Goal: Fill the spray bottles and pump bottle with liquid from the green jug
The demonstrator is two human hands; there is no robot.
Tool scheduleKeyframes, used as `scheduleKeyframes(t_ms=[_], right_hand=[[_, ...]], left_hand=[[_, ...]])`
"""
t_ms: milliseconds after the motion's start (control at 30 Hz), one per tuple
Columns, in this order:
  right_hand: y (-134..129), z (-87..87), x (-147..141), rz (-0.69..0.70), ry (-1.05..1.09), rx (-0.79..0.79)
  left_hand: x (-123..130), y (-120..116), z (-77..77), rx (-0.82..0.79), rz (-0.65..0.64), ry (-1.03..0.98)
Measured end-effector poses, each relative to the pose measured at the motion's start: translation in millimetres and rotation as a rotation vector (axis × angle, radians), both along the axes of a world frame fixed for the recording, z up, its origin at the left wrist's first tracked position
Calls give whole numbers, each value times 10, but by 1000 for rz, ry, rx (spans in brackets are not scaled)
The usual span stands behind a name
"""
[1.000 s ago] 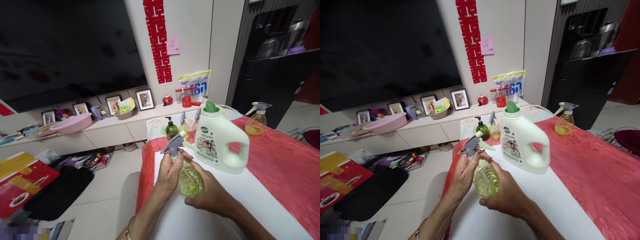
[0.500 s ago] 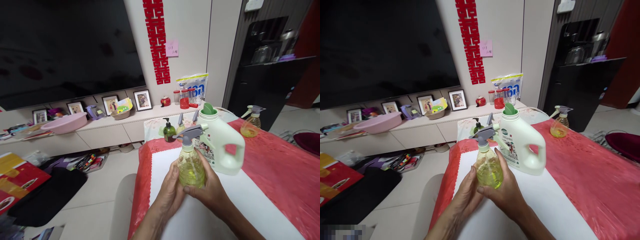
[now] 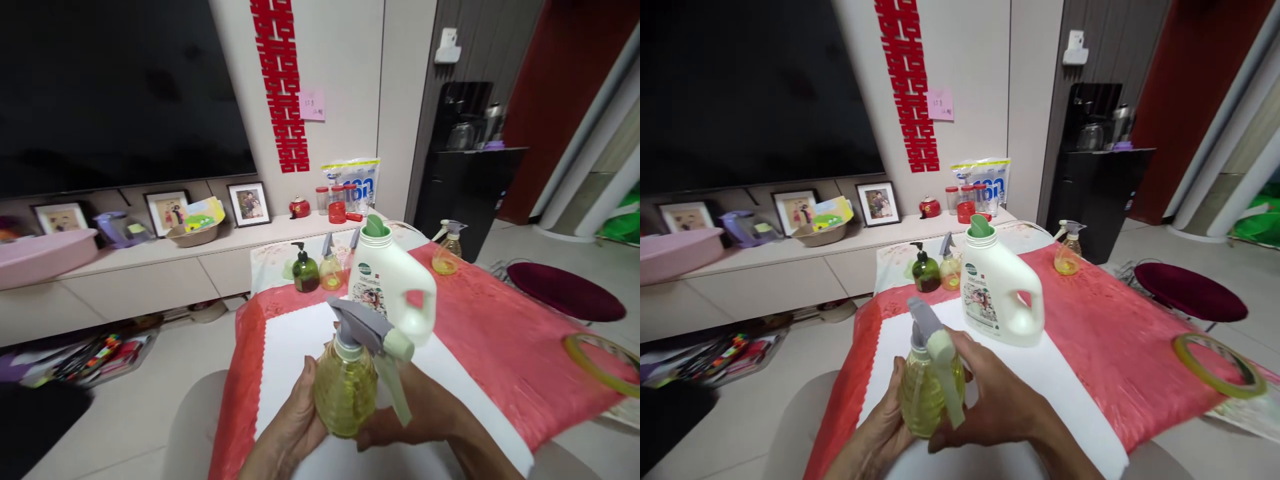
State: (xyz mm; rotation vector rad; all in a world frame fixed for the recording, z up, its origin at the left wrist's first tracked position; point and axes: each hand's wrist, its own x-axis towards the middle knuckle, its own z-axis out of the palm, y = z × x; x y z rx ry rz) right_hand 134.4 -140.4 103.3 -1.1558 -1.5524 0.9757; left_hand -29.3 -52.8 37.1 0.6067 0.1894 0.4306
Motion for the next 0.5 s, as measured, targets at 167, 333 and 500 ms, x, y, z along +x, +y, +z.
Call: scheduleKeyframes(t_ms=[167,333,500], right_hand=[[-5,28,-27,-21,15,26],[-288,24,192,-72,221,27],[-617,101,728,-801,210,327]], left_hand=[[57,-19,-158,-12,-45,-70],[107,5,-203,93,-46,31],[115,-6,-221,144,-11,249]])
